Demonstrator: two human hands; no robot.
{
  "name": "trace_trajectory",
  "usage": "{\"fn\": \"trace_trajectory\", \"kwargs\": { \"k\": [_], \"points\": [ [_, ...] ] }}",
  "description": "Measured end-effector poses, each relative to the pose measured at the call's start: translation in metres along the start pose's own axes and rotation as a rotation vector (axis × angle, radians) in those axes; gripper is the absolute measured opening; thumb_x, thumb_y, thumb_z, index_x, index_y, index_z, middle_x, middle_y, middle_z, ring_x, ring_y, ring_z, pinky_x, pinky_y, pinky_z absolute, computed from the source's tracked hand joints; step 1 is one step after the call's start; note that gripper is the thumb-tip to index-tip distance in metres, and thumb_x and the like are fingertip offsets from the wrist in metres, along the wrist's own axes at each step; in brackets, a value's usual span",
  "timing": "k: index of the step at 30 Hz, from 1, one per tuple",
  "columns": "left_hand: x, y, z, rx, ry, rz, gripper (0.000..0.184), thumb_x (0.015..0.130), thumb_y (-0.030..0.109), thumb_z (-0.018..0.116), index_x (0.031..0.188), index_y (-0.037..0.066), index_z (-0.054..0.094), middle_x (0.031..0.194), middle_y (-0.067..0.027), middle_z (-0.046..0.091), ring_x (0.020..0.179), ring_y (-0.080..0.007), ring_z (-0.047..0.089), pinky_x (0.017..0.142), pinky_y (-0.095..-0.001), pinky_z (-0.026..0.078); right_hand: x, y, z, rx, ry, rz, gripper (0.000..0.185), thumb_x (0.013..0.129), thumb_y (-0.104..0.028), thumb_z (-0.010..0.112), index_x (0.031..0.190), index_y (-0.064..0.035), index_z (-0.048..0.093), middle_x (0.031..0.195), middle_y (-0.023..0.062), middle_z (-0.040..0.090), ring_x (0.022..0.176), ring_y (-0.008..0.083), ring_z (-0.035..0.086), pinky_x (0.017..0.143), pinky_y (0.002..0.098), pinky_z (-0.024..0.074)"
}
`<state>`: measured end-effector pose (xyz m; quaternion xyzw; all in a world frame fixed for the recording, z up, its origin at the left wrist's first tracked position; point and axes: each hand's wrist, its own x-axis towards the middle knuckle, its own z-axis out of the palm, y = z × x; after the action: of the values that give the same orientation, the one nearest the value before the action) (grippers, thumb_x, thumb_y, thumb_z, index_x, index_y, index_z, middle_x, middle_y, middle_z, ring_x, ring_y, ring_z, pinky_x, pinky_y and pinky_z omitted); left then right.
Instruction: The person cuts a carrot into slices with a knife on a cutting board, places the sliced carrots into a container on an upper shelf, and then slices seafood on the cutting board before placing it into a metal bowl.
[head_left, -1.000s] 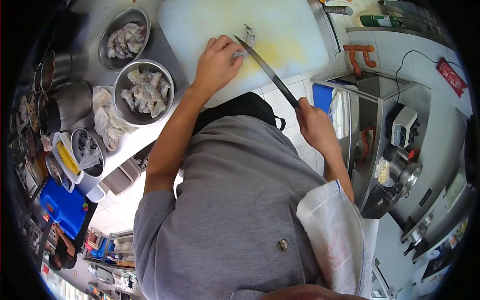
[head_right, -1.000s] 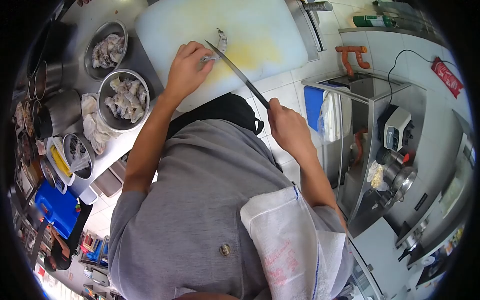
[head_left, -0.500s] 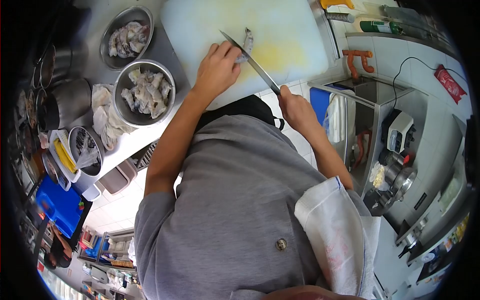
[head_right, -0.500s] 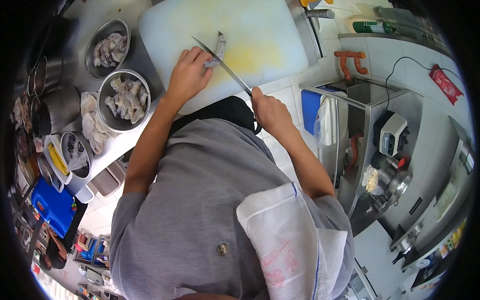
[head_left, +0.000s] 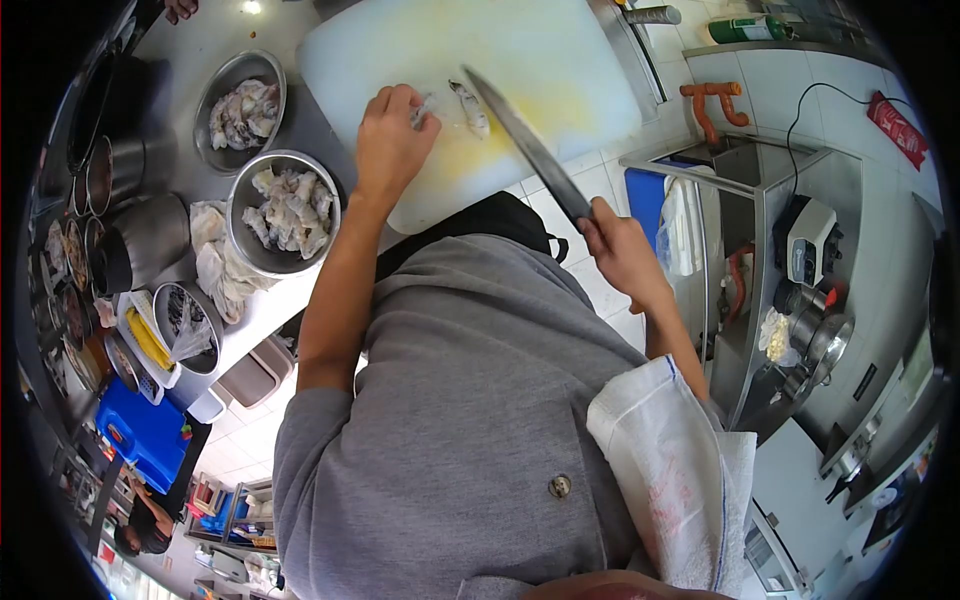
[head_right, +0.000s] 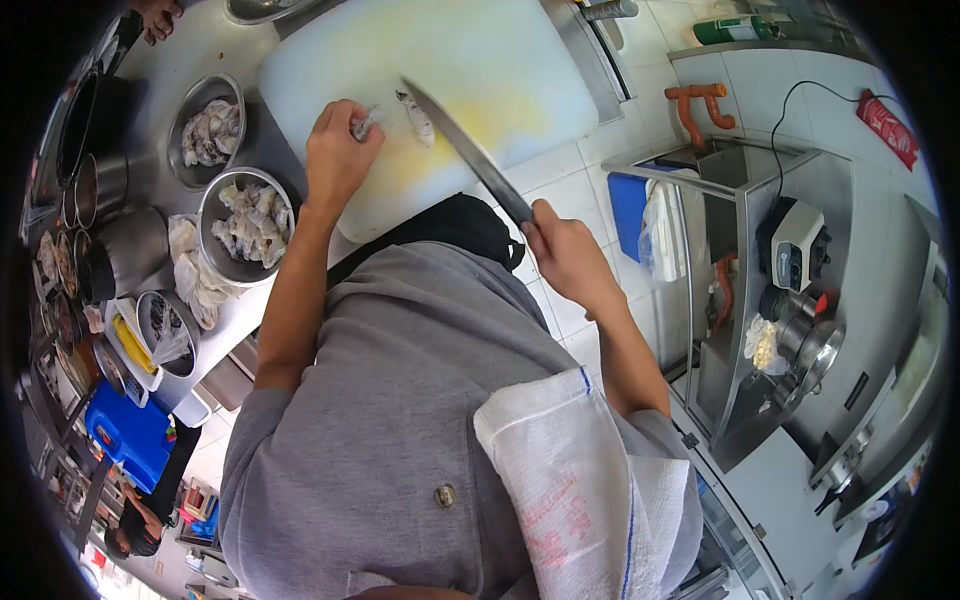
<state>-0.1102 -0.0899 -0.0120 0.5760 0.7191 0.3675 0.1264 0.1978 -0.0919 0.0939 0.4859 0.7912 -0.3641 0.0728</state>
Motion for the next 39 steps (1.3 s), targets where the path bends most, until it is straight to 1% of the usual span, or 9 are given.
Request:
{"fn": "trace_trajectory", "kwargs": {
  "k": [7,11,17,22,26,28,32,34,39],
  "points": [
    [-0.002,0.051,0.037,0.233,-0.051,0.155,0.033,0.077,0.014,0.067,0.108,0.009,0.06,0.098,-0.0175,0.059,0.078,-0.0341,0.063,0.072,-0.0456,0.054,0.0,0.003,-0.01,0.261,0.166,0.138,0.016,0.099,-0.011,0.054,0.092,-0.002,0.041,0.061,0.0199,0.056,0.055,0.0388,0.057,0.053,0.0426,0.0426],
    [0.006,0.043,0.032,0.043,-0.141,0.006,0.03,0.076,0.012,0.066,0.106,0.01,0.061,0.092,-0.0188,0.058,0.076,-0.0374,0.062,0.072,-0.0455,0.054,0.0,0.018,-0.002,0.291,0.234,0.118,0.019,0.098,-0.012,0.055,0.089,-0.0014,0.042,0.063,0.0179,0.058,0.056,0.0335,0.058,0.053,0.0401,0.0445],
    [-0.009,0.024,-0.065,-0.133,0.055,-0.092,0.029,0.072,0.01,0.071,0.1,0.009,0.064,0.092,-0.0184,0.065,0.082,-0.0359,0.067,0.074,-0.0426,0.055,0.012,0.018,-0.002,0.311,0.17,0.14,0.022,0.101,-0.015,0.052,0.088,-0.001,0.042,0.062,0.0163,0.059,0.053,0.0298,0.058,0.052,0.0382,0.0438],
    [-0.044,-0.003,-0.178,-0.054,-0.018,-0.361,0.03,0.074,0.013,0.075,0.103,0.007,0.071,0.099,-0.0161,0.069,0.088,-0.0308,0.07,0.077,-0.0392,0.055,0.027,0.01,-0.003,0.248,0.14,0.055,0.021,0.101,-0.016,0.052,0.089,-0.0008,0.042,0.062,0.0158,0.059,0.052,0.0286,0.056,0.052,0.0381,0.0436],
    [-0.014,-0.061,-0.198,0.281,0.095,-0.344,0.027,0.08,0.026,0.072,0.1,0.009,0.075,0.098,-0.0146,0.072,0.093,-0.0329,0.069,0.079,-0.0414,0.054,0.038,0.004,-0.002,0.268,0.119,0.032,0.021,0.101,-0.016,0.052,0.09,-0.001,0.043,0.062,0.0159,0.058,0.052,0.0284,0.055,0.052,0.0384,0.0438],
    [0.021,-0.105,-0.179,0.501,0.15,-0.537,0.033,0.082,0.029,0.067,0.105,0.007,0.073,0.097,-0.0166,0.072,0.097,-0.0344,0.068,0.088,-0.0426,0.052,0.044,0.005,0.002,0.221,0.143,-0.046,0.023,0.102,-0.02,0.051,0.088,-0.0048,0.043,0.06,0.0056,0.056,0.043,0.0119,0.05,0.041,0.0291,0.04],
    [0.06,-0.166,-0.153,0.774,0.085,-0.524,0.041,0.08,0.029,0.064,0.11,0.001,0.068,0.097,-0.0219,0.071,0.101,-0.0347,0.067,0.099,-0.0441,0.046,0.043,0.0,-0.001,0.169,0.133,-0.108,0.024,0.103,-0.021,0.051,0.088,-0.0045,0.042,0.06,0.0061,0.057,0.044,0.0118,0.052,0.041,0.0292,0.0405],
    [0.066,-0.176,-0.148,0.844,0.033,-0.557,0.042,0.079,0.027,0.064,0.11,-0.001,0.067,0.098,-0.0233,0.07,0.101,-0.0349,0.066,0.101,-0.044,0.044,0.038,-0.006,-0.002,0.226,0.098,0.007,0.022,0.101,-0.018,0.052,0.089,-0.001,0.043,0.062,0.0154,0.058,0.052,0.0281,0.054,0.053,0.0384,0.0438],
    [0.063,-0.166,-0.16,0.67,0.016,-0.475,0.035,0.072,0.031,0.075,0.098,0.008,0.071,0.097,-0.0152,0.072,0.093,-0.0328,0.069,0.084,-0.0419,0.054,0.027,0.0,0.011,0.273,0.116,0.034,0.021,0.101,-0.017,0.052,0.089,-0.0011,0.044,0.063,0.015,0.059,0.052,0.0278,0.056,0.051,0.0377,0.0433]
  ]
}}
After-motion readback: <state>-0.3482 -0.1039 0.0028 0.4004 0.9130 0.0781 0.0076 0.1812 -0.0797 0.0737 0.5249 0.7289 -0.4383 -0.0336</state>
